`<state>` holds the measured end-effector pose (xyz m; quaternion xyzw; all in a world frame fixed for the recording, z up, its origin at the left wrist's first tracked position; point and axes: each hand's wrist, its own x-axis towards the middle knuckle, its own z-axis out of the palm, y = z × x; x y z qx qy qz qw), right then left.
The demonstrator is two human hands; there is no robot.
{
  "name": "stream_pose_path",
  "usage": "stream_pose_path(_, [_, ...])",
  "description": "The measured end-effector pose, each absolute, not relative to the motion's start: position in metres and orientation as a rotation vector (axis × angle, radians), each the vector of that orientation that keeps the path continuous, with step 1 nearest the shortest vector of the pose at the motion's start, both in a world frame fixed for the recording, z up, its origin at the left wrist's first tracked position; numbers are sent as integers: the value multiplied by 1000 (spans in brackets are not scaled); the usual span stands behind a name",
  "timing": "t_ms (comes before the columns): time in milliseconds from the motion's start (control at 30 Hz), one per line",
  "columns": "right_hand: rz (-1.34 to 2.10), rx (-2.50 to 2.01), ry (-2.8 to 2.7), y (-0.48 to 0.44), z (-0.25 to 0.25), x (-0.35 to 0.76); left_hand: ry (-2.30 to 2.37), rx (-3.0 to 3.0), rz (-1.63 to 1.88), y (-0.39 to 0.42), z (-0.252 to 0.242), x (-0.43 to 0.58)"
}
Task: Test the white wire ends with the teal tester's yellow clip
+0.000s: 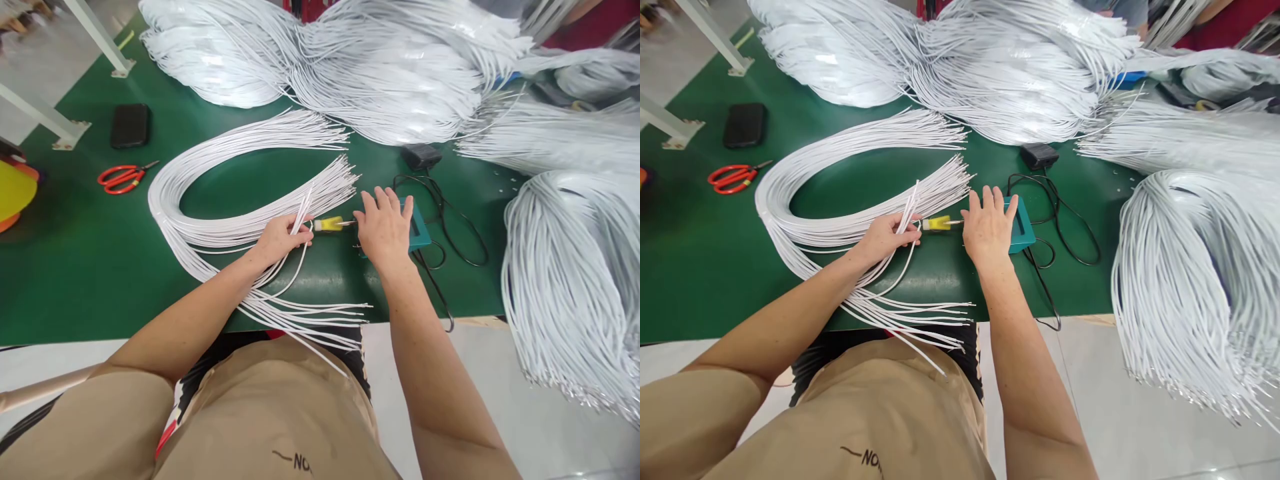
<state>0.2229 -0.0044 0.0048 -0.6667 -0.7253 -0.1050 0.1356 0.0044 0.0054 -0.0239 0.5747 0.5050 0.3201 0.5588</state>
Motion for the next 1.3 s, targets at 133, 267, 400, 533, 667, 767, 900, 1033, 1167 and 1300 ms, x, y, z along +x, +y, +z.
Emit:
stream_pose_path(133, [-158,-1747,-2128,-24,20,195,1165,1345,820,5,-27,-5])
stream_pose_path(267, [87,-1165,-2583,-60,25,146,1109,1293,868,4,-27,-11])
stream_pose_path(400, [22,-1133,-2817,-87,21,113,1045,1239,808,1,-22,-12])
stream_pose_path(533, [312,-1402,-2887,-103,28,105,1011,1156,817,-2,-18,-10])
stream_pose_path(667, [774,-1587,-2693,-91,47,121,948,1101,813,-6,-16,-10])
stream_pose_path(767, [787,-1735,-2003,-60,55,144,890,1164,794,-8,-14,-11])
stream_pose_path(900, [1017,-1561,-1351,-25,51,161,857,1185,742,-11,-12,-10])
stream_pose_path(1033, [1162,-1407,-1208,-21,43,154,837,1087,827,-11,-9,-9])
stream_pose_path(1167, [1206,-1383,-1189,-26,37,145,809,1042,971,-11,-6,-6])
stream_pose_path(1300, [1322,-1281,-1045,-25,31,140,814,1030,1022,-12,-4,-4])
